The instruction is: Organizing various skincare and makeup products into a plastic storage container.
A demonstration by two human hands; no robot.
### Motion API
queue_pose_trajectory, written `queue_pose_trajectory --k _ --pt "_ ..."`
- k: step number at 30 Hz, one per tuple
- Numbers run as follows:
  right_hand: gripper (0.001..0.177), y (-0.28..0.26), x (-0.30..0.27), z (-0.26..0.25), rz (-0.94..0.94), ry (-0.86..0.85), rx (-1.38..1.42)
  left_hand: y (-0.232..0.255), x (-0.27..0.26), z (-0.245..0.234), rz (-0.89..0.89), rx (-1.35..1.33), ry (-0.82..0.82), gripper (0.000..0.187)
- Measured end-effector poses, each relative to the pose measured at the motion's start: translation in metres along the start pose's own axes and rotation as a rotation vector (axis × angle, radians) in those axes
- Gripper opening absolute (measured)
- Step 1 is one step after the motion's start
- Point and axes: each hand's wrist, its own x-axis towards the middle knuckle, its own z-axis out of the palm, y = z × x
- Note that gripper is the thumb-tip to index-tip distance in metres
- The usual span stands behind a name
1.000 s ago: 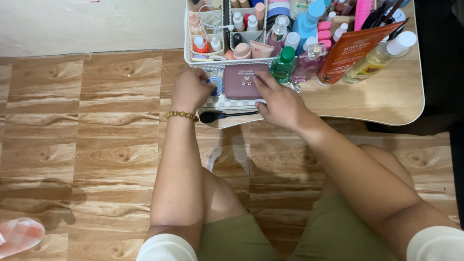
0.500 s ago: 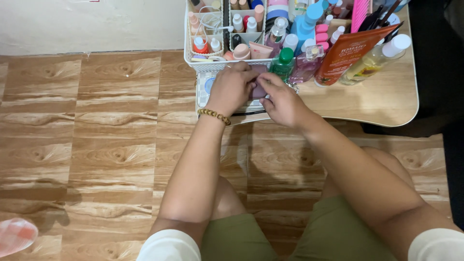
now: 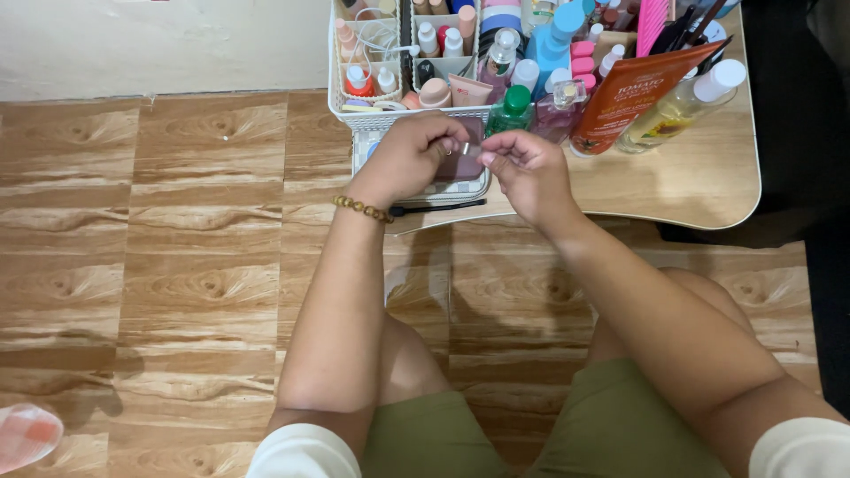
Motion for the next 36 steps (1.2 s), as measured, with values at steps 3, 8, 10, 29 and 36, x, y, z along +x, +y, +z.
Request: queue_pose_trajectory --k 3,8,10,29,36 --pt "0.013 -0.006 -0.001 0.006 0.04 0.062 -0.018 0.012 -0.002 -0.003 -0.144 -0.032 -0.03 0.012" --pt "0.017 -0.001 -0.005 0.01 -0.04 0.035 -0.039 -0.006 -0.007 -0.012 -0.16 0.13 0.068 0.012" --pt "0.018 -0.009 -0.011 0.014 -0.136 0.007 -0.092 -0.004 -0.009 -0.019 -0.12 0.281 0.154 0.01" --pt "0.008 -0.047 -0.033 0.005 -0.145 -0.067 -0.486 -0.028 -0.022 -0.028 -0.53 0.605 0.108 0.011" --pt "0.012 -0.058 -0.036 -0.004 -0.312 -0.082 -0.655 -0.005 -0.013 -0.032 -0.67 0.573 -0.042 0.01"
